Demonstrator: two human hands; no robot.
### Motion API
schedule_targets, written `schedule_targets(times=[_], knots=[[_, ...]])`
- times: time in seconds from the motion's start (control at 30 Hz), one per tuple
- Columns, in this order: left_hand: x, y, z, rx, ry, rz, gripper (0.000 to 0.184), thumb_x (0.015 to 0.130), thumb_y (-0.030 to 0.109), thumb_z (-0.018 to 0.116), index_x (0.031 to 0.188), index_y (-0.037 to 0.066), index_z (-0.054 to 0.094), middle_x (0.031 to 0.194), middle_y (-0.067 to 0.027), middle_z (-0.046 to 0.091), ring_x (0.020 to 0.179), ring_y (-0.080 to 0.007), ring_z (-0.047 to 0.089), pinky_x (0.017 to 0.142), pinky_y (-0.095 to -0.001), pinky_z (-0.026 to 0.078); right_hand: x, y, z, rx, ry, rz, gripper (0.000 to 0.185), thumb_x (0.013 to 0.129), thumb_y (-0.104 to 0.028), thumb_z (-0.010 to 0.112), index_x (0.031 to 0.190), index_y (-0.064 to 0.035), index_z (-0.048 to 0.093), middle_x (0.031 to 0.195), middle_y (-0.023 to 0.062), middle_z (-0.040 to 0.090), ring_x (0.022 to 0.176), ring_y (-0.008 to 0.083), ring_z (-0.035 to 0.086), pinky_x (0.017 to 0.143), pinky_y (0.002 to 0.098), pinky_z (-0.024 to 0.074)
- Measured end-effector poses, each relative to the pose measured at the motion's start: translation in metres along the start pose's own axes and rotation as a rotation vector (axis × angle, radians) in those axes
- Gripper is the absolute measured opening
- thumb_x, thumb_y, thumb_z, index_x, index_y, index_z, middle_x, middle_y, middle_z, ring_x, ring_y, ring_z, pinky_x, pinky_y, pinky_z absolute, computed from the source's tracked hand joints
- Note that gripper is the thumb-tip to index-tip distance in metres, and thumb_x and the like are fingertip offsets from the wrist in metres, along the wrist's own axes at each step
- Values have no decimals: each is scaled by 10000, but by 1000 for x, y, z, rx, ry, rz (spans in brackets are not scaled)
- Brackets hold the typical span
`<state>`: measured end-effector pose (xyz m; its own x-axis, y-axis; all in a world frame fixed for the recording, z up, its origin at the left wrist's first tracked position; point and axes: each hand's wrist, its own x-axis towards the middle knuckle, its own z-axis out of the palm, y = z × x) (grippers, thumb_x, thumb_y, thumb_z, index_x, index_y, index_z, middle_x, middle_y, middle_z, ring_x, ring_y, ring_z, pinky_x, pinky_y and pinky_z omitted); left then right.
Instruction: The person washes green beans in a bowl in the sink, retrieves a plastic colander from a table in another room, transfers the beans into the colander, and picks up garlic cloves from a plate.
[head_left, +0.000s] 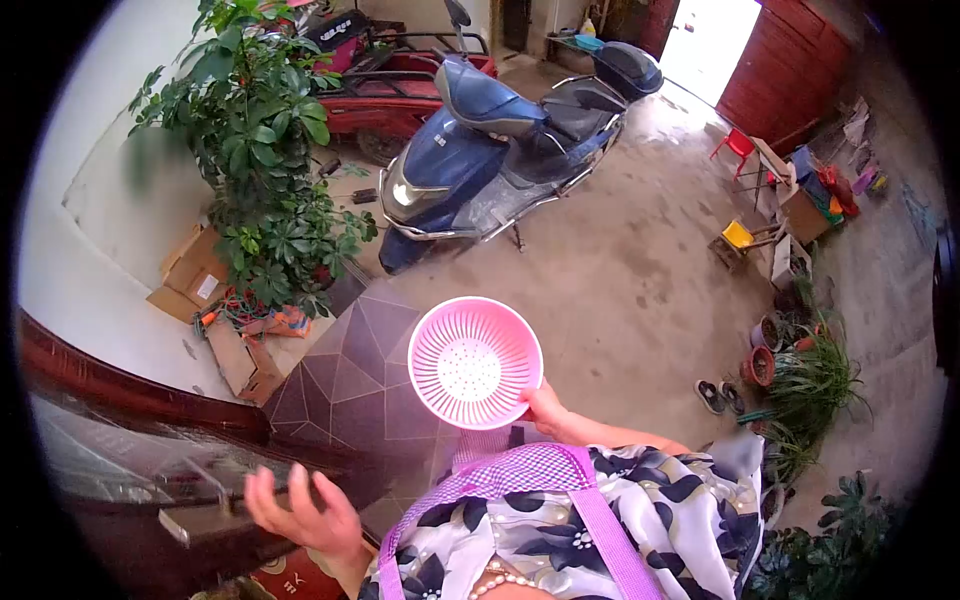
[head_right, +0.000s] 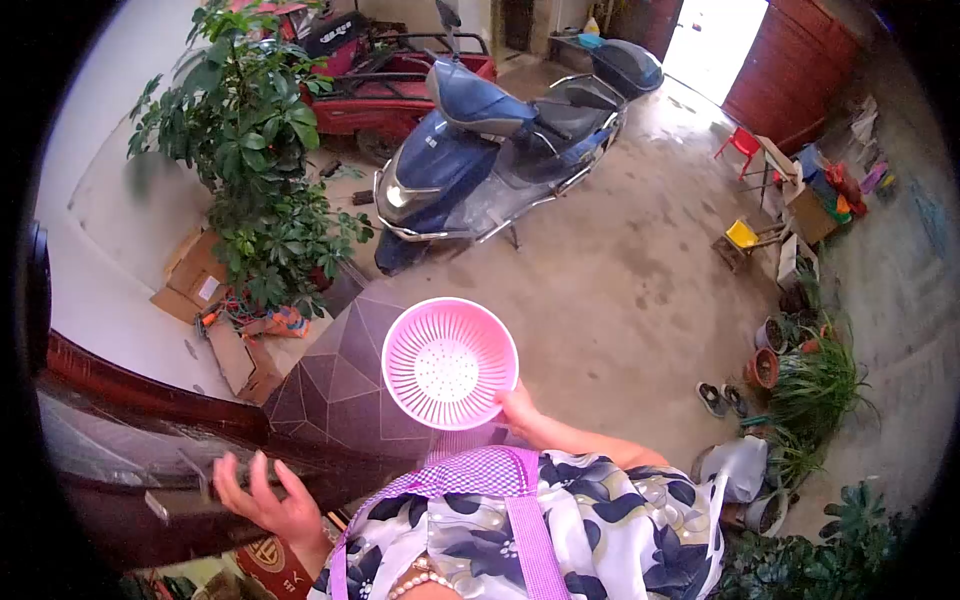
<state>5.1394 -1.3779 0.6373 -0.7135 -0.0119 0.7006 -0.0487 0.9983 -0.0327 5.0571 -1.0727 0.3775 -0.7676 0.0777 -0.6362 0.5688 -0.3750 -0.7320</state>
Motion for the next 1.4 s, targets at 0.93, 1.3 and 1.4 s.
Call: schedule_targets(times=[0.93,1.3,1.4], knots=[[-240,-243,-71,989,-673,-750,212,718,179,488,559,113,611,585,-83,604,558,-233,614,499,-377,488,84,39,54,-326,-379,312,553,642,-25,460,1187,-12,366,1075,145,509,932,307,557,776,458,498],[-187,-301,-80,1219,-51,-1009,342,783,358,488,968,98,610,904,-110,621,850,-323,571,718,-446,445,70,7,50,-93,-320,244,582,672,51,421,1232,-83,336,1126,100,492,975,250,546,737,396,520],[-169,-288,-1,1185,292,-708,306,730,275,596,975,92,574,969,-85,584,891,-307,538,782,-444,410,67,-20,25,-40,-193,153,572,679,41,426,1232,-73,337,1117,104,500,957,253,559,725,394,529]])
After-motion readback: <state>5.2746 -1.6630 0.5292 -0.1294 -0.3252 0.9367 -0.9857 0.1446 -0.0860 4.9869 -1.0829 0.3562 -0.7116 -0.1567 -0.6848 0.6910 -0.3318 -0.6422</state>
